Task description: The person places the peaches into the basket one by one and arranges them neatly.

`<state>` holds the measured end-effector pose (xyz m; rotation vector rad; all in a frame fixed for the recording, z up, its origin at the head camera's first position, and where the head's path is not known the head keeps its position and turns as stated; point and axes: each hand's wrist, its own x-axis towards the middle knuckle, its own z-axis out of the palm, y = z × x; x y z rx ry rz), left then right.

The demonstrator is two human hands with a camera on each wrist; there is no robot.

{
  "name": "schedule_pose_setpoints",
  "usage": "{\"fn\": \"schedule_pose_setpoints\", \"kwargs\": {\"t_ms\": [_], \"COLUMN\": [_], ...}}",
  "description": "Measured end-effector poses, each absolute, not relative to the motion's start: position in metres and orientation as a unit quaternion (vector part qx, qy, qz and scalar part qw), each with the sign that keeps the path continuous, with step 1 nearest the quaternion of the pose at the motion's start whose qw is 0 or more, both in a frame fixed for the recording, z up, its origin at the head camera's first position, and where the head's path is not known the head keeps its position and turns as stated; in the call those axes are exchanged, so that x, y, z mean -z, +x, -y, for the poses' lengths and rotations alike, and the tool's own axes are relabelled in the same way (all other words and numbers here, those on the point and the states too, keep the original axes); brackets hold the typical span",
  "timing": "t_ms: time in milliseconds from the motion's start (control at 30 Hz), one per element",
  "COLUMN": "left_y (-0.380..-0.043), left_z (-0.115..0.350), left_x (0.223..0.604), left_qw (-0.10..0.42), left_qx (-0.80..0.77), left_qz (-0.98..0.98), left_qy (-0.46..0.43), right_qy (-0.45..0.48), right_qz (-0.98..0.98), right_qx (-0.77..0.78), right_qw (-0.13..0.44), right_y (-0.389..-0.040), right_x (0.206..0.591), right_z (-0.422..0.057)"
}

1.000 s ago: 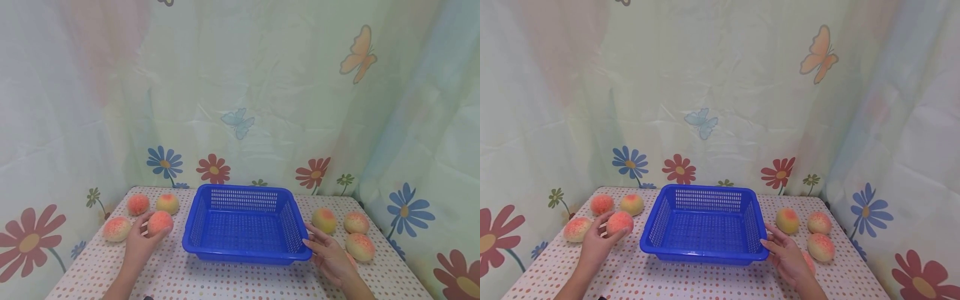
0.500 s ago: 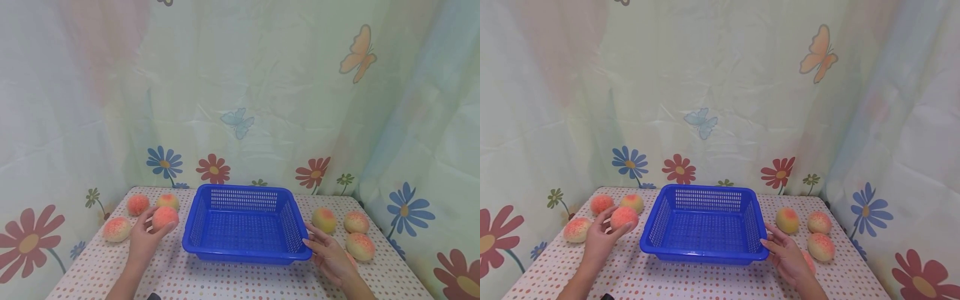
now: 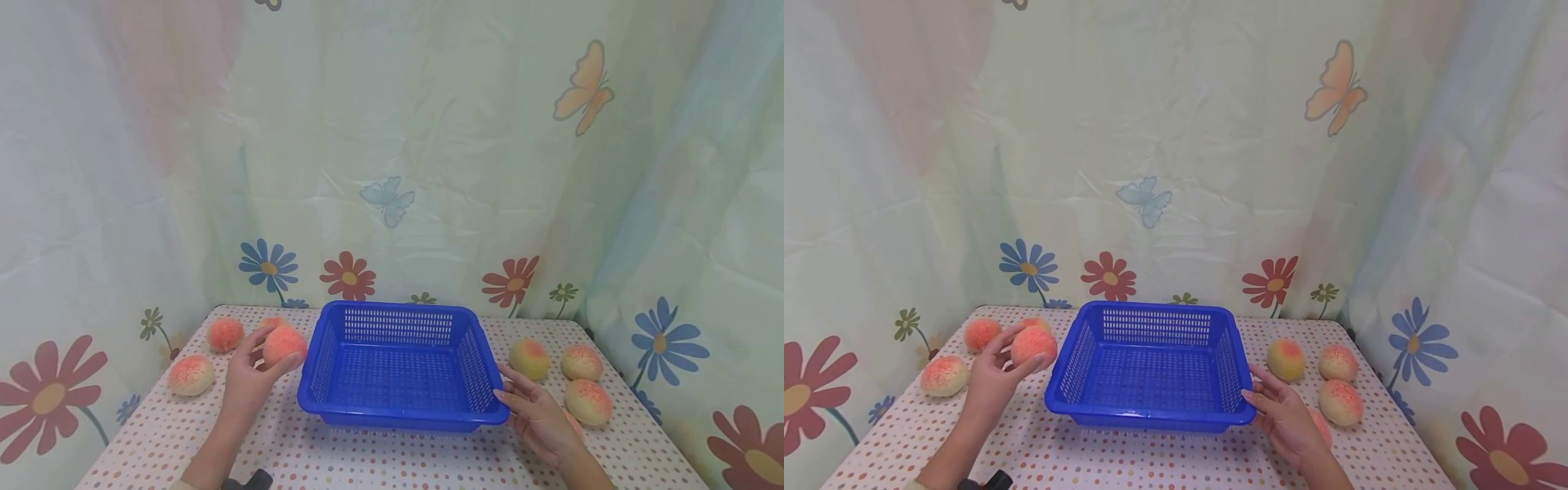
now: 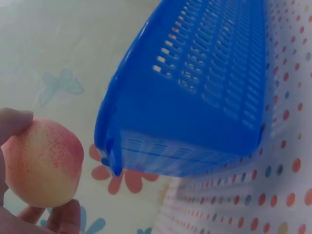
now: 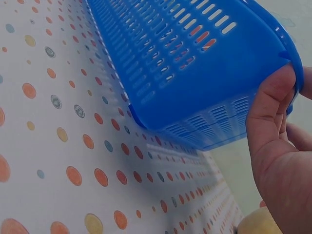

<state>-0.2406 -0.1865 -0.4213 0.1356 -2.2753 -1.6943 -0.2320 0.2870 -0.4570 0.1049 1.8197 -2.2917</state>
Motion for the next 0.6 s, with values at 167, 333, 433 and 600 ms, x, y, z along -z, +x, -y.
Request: {"fn": "schedule_pose_setpoints", "kwargs": {"t_ms": [167,333,433,600], "left_y": [-0.244,-0.247,-0.25,-0.255], "left_z": [0.179,0.173,0.169,0.164], "left_x": [0.416,0.412,0.411,0.409], "left_qw": [0.147,0.135,0.132,0.13], "left_qx": [0.599,0.606,0.608,0.616], "left_qz": [0.786,0.784,0.782,0.777], "left_qy": [0.031,0.02,0.015,0.009], "right_qy": [0.034,0.031,0.024,0.016], "right_qz": [-0.617,-0.617,-0.618,-0.616], "right_qx": [0.779,0.779,0.779,0.78], "right_qw": [0.106,0.106,0.106,0.106], "right_y": [-0.232,-0.232,-0.232,-0.233], "right_x": [0.457,0.457,0.458,0.46], "right_z": [-0.287,-0.287,-0.288,-0.289]}}
